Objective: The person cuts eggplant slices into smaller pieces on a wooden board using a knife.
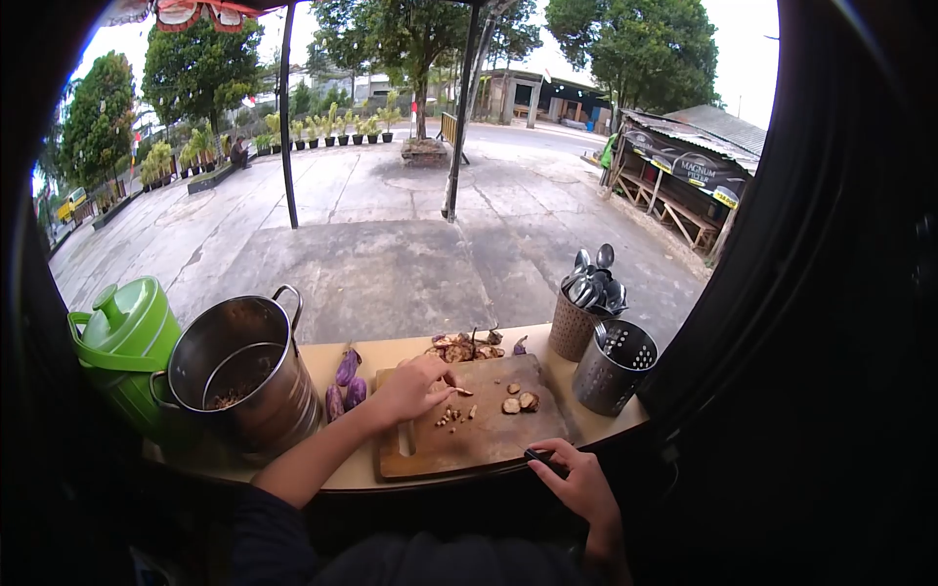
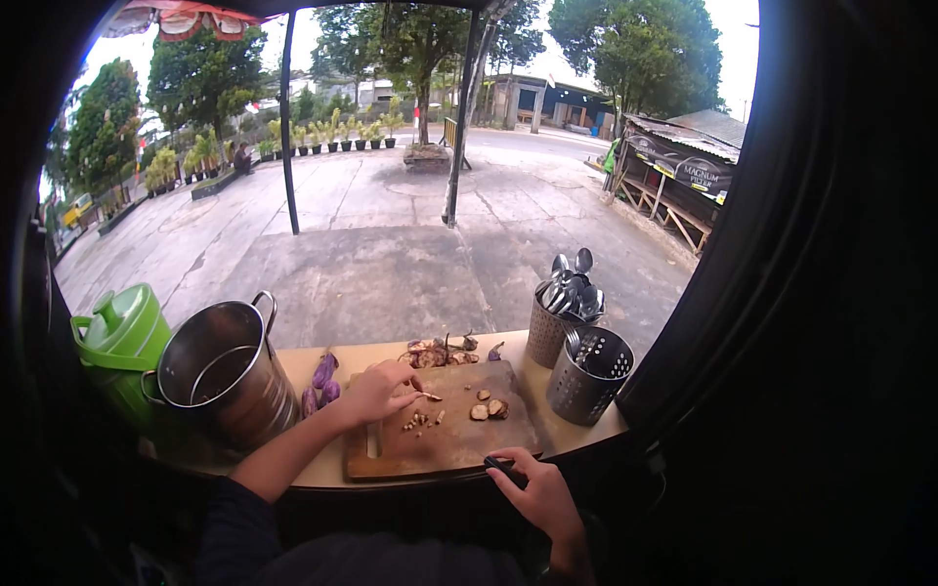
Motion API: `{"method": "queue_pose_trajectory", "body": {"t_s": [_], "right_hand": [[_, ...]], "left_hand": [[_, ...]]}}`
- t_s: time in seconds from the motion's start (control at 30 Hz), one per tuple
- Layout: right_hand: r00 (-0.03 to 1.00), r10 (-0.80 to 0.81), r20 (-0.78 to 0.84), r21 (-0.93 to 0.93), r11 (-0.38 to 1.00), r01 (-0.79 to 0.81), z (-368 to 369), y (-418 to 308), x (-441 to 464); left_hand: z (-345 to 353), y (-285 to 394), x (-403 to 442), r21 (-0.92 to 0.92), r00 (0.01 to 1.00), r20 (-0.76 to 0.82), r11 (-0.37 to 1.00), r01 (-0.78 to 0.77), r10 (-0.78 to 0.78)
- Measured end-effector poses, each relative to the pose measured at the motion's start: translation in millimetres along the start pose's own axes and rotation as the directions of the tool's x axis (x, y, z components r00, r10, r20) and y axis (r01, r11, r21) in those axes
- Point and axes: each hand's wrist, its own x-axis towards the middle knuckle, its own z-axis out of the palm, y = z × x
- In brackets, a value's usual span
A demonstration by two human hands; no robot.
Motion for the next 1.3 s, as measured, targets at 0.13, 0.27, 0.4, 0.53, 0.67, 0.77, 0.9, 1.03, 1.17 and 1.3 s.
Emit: {"method": "queue_pose_trajectory", "body": {"t_s": [0.13,0.27,0.4,0.53,0.67,0.77,0.9,1.03,1.17,1.3], "right_hand": [[0.964,-0.046,0.261,-0.062,0.996,0.065,14,-13,4],[0.937,-0.102,0.333,-0.060,0.990,0.129,33,-20,12],[0.953,-0.163,0.256,-0.034,0.984,0.177,46,-15,20],[0.985,-0.107,0.135,-0.066,0.991,0.117,45,-16,27],[0.999,-0.023,0.026,-0.061,0.998,0.024,44,-9,30],[0.996,-0.066,-0.054,-0.035,0.997,0.064,43,-20,27],[0.990,-0.140,-0.032,-0.038,0.990,0.138,44,-21,14],[0.994,-0.109,-0.011,-0.116,0.987,0.107,44,-23,4],[0.982,-0.177,-0.073,-0.177,0.971,0.162,47,-18,-2],[0.989,-0.139,-0.060,-0.201,0.972,0.124,47,-20,-6]], "left_hand": [[-10,2,-11,-0.108,0.997,-0.018,0.992,0.072,-0.075],[-17,15,-20,-0.200,0.995,-0.025,0.976,0.086,-0.093],[-15,20,-28,-0.236,0.993,-0.072,0.969,0.075,-0.095],[-15,34,-40,-0.224,0.969,-0.165,0.963,0.147,-0.186],[-4,43,-50,-0.196,0.951,-0.235,0.968,0.155,-0.199],[11,42,-53,-0.111,0.952,-0.186,0.968,0.225,-0.242],[21,43,-55,-0.058,0.953,-0.205,0.975,0.215,-0.223],[27,40,-56,-0.060,0.951,-0.237,0.980,0.187,-0.196],[26,40,-56,-0.123,0.958,-0.213,0.978,0.166,-0.189],[25,43,-56,-0.120,0.964,-0.211,0.983,0.142,-0.165]]}}
